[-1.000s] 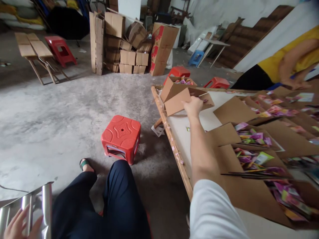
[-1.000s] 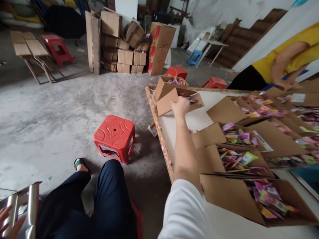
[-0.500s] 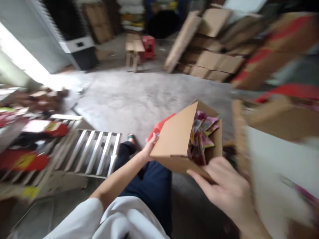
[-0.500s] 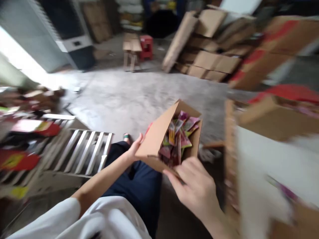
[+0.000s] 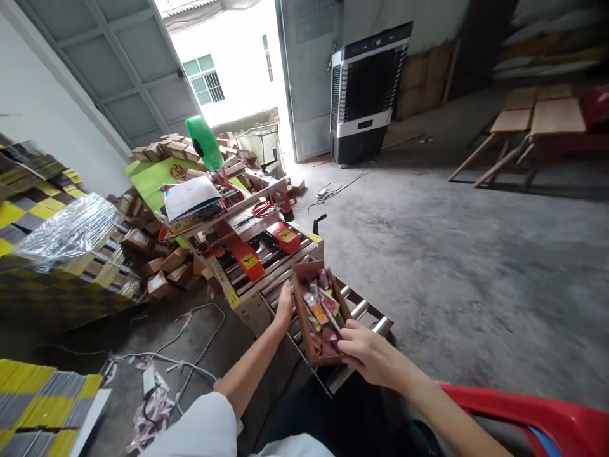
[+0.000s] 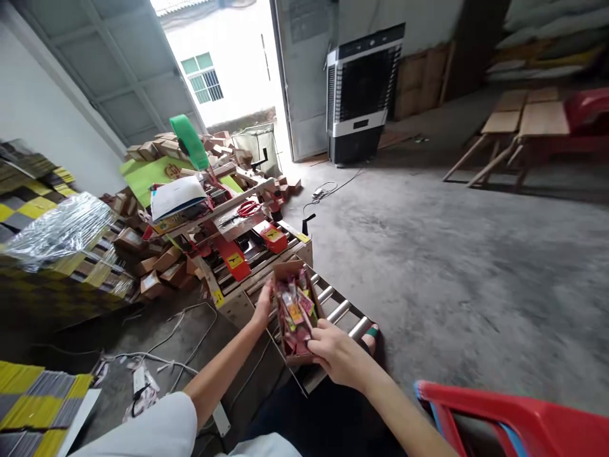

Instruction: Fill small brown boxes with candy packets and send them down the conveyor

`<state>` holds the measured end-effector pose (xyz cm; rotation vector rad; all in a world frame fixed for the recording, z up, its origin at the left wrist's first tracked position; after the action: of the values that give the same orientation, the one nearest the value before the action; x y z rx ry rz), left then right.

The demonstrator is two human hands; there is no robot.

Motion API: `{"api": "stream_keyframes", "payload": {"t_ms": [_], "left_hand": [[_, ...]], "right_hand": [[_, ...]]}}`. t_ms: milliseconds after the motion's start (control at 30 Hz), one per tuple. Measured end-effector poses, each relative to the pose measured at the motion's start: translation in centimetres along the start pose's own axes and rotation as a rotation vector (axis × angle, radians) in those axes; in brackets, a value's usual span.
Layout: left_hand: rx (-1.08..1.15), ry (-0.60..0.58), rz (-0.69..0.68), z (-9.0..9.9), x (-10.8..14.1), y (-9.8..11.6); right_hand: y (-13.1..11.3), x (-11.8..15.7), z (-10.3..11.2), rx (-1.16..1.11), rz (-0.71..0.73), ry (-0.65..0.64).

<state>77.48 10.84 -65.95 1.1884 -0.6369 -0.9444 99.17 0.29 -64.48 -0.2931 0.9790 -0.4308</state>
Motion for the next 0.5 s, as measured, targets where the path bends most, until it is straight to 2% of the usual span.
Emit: {"api": "stream_keyframes", "payload": {"t_ms": [67,133,200,267,300,367,433,500], "left_hand": [[0.001,-0.01,-0.156,0.3,-2.0,3.4],[-0.065,-0.107,-0.3,-0.8,-3.1,6.2],[-0.137,-0.184,-0.379,-2.0,-3.3,7.4],[-0.163,-0.171,-0.416,-2.4,-3.0,7.6],[-0.164,-0.15,-0.437,-2.3,-2.7,7.6],[-0.166,-0.13,-0.478,-2.3,-2.0,7.8],[-0.183,-0.148,-0.516,-2.4,-1.8,8.1],[-0.223,-0.182,-0.556,-2.6,-2.0,8.6]], "right_hand": [[0.2,-0.9,-1.1,-0.002,0.001,-0.068],[-0.3,-1.4,-1.0,-0.013,-0.031,-0.058],[-0.8,-1.9,-0.1,-0.032,-0.11,0.026],[-1.1,-2.6,0.4,-0.035,-0.21,0.093],[-1.1,-3.1,0.2,-0.02,-0.26,0.086],[0.0,-4.3,-1.4,0.051,-0.4,-0.034],[2.2,-5.0,-3.6,0.135,-0.57,-0.219],[4.2,-5.6,-5.2,0.169,-0.691,-0.338]]}}
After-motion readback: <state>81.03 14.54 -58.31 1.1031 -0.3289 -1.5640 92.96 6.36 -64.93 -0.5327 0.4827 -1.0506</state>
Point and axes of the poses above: each hand's wrist, its own x-axis away from the middle knuckle, its own z-axis out of the back of the hand, y = z × x, the point moved 9 cm from there along -x, towards the middle knuckle, and after that the axes turned 10 degrees about y, right-handed, at the moved point
